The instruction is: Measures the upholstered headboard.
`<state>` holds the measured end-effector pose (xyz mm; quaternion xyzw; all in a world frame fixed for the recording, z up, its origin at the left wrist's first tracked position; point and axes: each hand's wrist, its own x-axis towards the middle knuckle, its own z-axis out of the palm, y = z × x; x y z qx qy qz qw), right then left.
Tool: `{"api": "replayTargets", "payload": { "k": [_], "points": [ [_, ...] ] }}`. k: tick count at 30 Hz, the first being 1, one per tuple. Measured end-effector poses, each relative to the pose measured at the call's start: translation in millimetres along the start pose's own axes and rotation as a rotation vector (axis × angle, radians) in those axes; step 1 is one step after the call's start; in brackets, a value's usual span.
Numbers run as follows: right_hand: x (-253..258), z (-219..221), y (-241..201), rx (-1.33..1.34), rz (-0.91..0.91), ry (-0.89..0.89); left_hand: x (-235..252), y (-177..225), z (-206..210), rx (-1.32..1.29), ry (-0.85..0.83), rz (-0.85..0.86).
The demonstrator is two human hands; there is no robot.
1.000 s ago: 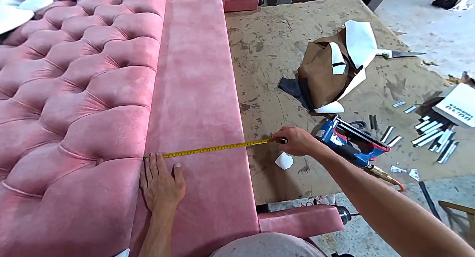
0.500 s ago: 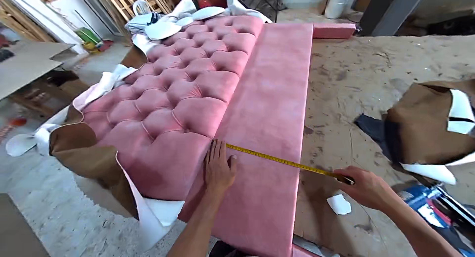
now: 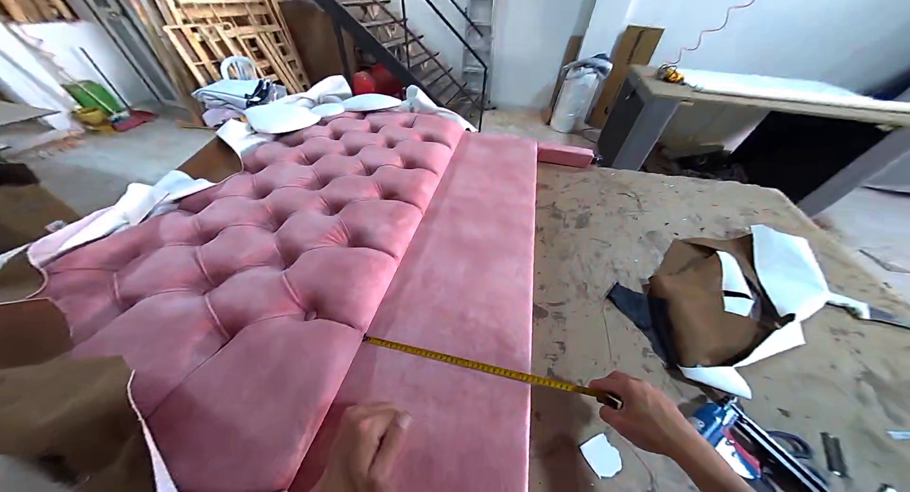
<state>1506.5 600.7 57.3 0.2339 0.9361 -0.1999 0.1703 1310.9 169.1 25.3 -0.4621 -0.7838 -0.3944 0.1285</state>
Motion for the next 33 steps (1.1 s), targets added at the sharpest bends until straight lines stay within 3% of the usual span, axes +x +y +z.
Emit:
{"api": "replayTargets", "payload": {
  "k": [4,9,13,18,22,26,30,33],
  "points": [
    [1.8,-2.9,-1.6,-0.019,0.013,-0.008,-23.8,-44.5,-0.5,0.066,-0.003,0.010],
    [5.2,-2.7,-3.2,-0.021,0.017,-0.006,-7.1,-2.0,-4.1,-0.084,-0.109,0.074],
    [7.7,-4.7,-2.3,-0.039,-0.008,0.002,-31.5,-41.9,-13.2,0.059,-0.108,0.054],
    [9.8,-4.3,-7.6,-0.061,-0.011,-0.029,-12.9,20.2,-17.3,-0.116,-0.216,0.110],
    [5.3,-2.7,-5.6,-0.055,-0.017,-0.016,-53.0,-33.4,-21.9,0.012,-0.132,0.020],
    [0.7,0.6,-3.8,-0.044,-0.009,-0.016,-28.7,3.1,-23.7,-0.093,-0.177,0.102],
    [-2.9,6.6,-5.3,-0.030,-0.002,-0.022,-49.6,-42.1,-15.9,-0.014,-0.022,0.050],
    [-6.2,11.2,-4.0,-0.027,0.008,-0.025,-32.1,-10.4,-12.5,-0.114,-0.018,0.032]
  ]
}}
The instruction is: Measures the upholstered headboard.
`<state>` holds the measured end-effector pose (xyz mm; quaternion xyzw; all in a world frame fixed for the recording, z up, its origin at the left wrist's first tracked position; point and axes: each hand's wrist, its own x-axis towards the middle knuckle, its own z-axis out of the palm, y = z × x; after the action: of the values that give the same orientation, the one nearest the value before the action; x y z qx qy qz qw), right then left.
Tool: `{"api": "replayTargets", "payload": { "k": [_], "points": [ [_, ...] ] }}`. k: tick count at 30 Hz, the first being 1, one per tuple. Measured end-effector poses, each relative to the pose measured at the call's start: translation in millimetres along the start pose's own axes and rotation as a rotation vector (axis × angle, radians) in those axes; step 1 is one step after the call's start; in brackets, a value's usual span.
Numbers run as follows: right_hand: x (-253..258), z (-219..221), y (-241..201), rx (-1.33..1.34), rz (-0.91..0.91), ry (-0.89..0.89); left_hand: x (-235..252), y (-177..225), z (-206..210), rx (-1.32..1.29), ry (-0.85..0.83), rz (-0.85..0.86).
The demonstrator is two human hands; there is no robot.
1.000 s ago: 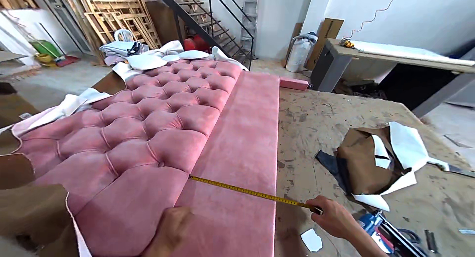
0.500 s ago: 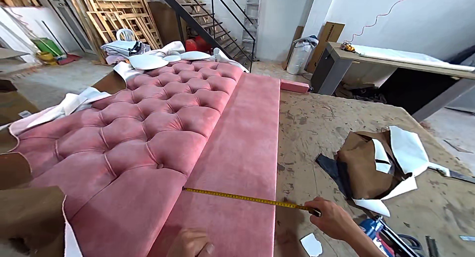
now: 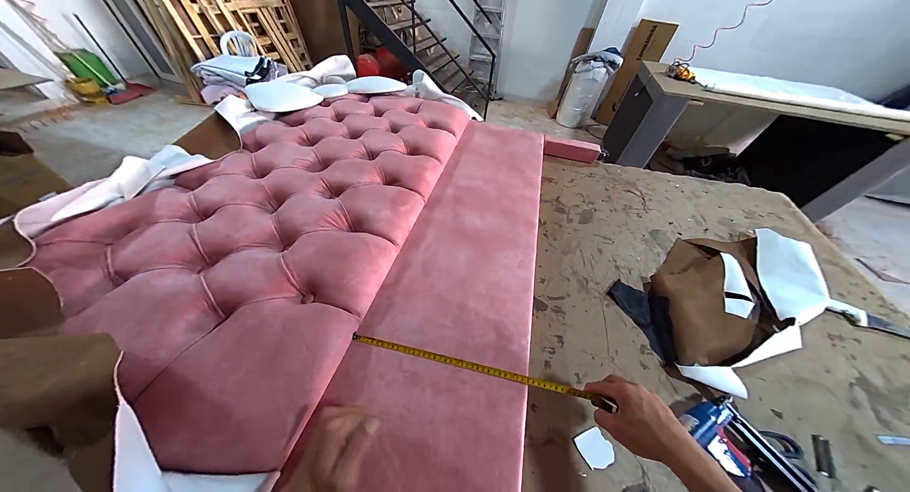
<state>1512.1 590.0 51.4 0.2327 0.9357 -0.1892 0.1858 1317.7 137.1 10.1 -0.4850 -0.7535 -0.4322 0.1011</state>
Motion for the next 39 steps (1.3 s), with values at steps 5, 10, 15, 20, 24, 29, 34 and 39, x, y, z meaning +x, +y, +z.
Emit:
{"api": "replayTargets", "payload": {
  "k": [5,10,15,20,24,29,34,39],
  "points": [
    [-5.3,-0.9,-4.9,-0.006,0.006,-0.019,-16.7,-26.7,-6.7,0.060,-0.006,-0.036],
    [-9.4,-3.9,-8.1,-0.008,0.026,-0.025,16.7,12.5,7.3,0.018,0.048,0.017],
    [-14.6,-1.8,-11.9,0.007,0.009,-0.048,12.2,13.1,16.2,0.408,0.011,-0.175],
    [-20.3,3.8,-15.3,0.041,0.049,-0.019,13.2,0.6,9.3,0.513,-0.114,-0.285],
    [-23.2,8.1,-15.6,0.041,0.055,-0.006,3.2,-8.1,14.2,0.523,-0.100,-0.298],
    [-23.5,12.7,-14.9,0.040,0.056,-0.005,-2.2,-9.9,15.8,0.537,-0.107,-0.292],
    [-24.6,14.7,-15.9,0.047,0.069,-0.016,-2.2,-10.1,14.1,0.568,-0.113,-0.310],
    [-27.9,16.9,-15.0,0.051,0.064,-0.012,-1.9,-8.2,15.2,0.567,-0.148,-0.325]
  ]
}}
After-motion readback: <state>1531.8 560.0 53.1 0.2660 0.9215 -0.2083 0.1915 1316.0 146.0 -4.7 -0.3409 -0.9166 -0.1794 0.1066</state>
